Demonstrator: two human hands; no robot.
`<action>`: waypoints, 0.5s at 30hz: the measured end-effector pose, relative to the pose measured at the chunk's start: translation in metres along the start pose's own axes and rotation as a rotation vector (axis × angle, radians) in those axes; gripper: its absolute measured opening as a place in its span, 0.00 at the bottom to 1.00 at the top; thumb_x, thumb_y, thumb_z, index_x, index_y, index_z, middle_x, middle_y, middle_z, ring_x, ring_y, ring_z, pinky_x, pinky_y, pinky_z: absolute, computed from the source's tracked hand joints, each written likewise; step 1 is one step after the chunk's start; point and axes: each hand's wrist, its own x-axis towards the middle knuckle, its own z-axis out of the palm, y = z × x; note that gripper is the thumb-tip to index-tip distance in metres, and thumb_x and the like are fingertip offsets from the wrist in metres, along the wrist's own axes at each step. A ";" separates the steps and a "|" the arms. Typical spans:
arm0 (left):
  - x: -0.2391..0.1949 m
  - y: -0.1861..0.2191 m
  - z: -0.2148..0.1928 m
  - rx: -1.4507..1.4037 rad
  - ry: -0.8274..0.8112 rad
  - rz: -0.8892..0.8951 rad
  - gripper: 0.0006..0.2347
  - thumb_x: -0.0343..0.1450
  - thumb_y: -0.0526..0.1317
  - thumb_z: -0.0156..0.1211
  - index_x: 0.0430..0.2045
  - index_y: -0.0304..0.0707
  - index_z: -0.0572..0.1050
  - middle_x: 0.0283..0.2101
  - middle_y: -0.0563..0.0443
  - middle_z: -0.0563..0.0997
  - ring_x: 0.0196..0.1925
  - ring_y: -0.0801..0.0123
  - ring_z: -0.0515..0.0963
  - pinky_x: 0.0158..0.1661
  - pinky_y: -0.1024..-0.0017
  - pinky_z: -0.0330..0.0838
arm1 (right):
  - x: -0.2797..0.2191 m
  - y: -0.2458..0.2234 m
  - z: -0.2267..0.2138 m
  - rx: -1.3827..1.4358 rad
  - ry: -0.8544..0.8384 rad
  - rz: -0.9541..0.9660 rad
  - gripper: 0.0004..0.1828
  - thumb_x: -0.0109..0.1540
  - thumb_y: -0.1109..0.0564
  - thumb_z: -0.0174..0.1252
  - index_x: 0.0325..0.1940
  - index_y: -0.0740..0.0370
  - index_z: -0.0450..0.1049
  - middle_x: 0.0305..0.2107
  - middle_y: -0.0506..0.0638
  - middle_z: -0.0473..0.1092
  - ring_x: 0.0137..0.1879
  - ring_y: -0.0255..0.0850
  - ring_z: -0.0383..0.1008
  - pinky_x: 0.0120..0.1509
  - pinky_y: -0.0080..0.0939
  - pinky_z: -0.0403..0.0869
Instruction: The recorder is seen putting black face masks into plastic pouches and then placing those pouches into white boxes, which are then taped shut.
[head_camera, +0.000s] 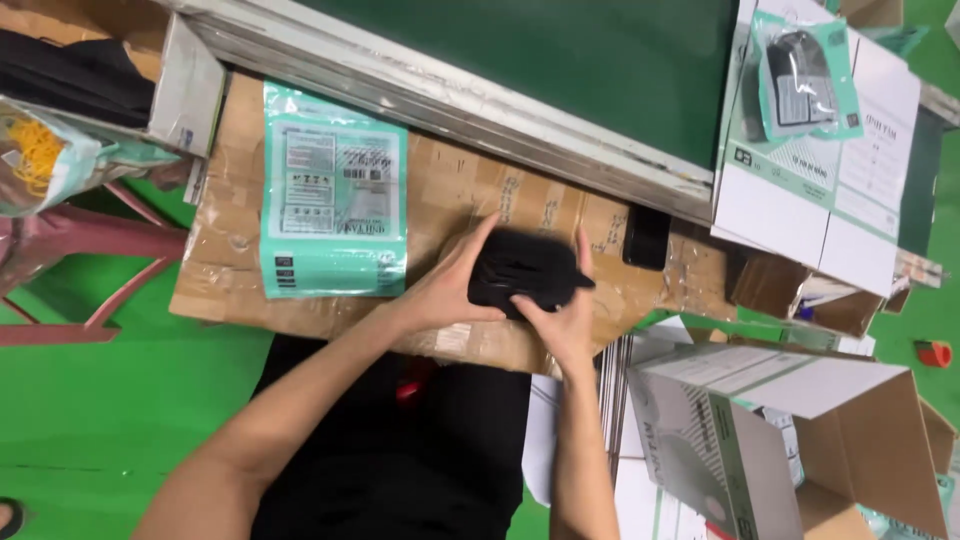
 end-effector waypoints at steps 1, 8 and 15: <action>-0.001 0.005 0.001 -0.005 0.044 -0.003 0.57 0.57 0.44 0.80 0.75 0.36 0.37 0.76 0.35 0.53 0.78 0.45 0.52 0.74 0.55 0.49 | -0.007 0.005 0.002 0.106 0.077 0.117 0.66 0.50 0.66 0.72 0.82 0.63 0.37 0.57 0.59 0.68 0.62 0.45 0.72 0.70 0.44 0.71; 0.004 0.013 0.011 -0.141 0.030 -0.295 0.49 0.58 0.43 0.73 0.76 0.54 0.49 0.62 0.43 0.78 0.64 0.57 0.79 0.64 0.63 0.73 | -0.015 0.011 0.006 0.123 0.090 0.123 0.75 0.50 0.63 0.75 0.83 0.60 0.23 0.59 0.56 0.69 0.62 0.47 0.75 0.70 0.45 0.74; 0.006 0.006 0.027 -0.235 0.198 -0.386 0.47 0.59 0.42 0.71 0.77 0.52 0.51 0.55 0.40 0.82 0.60 0.55 0.82 0.61 0.62 0.76 | -0.031 0.067 0.005 0.047 0.052 0.046 0.60 0.56 0.60 0.72 0.82 0.66 0.41 0.56 0.54 0.67 0.59 0.42 0.70 0.68 0.40 0.69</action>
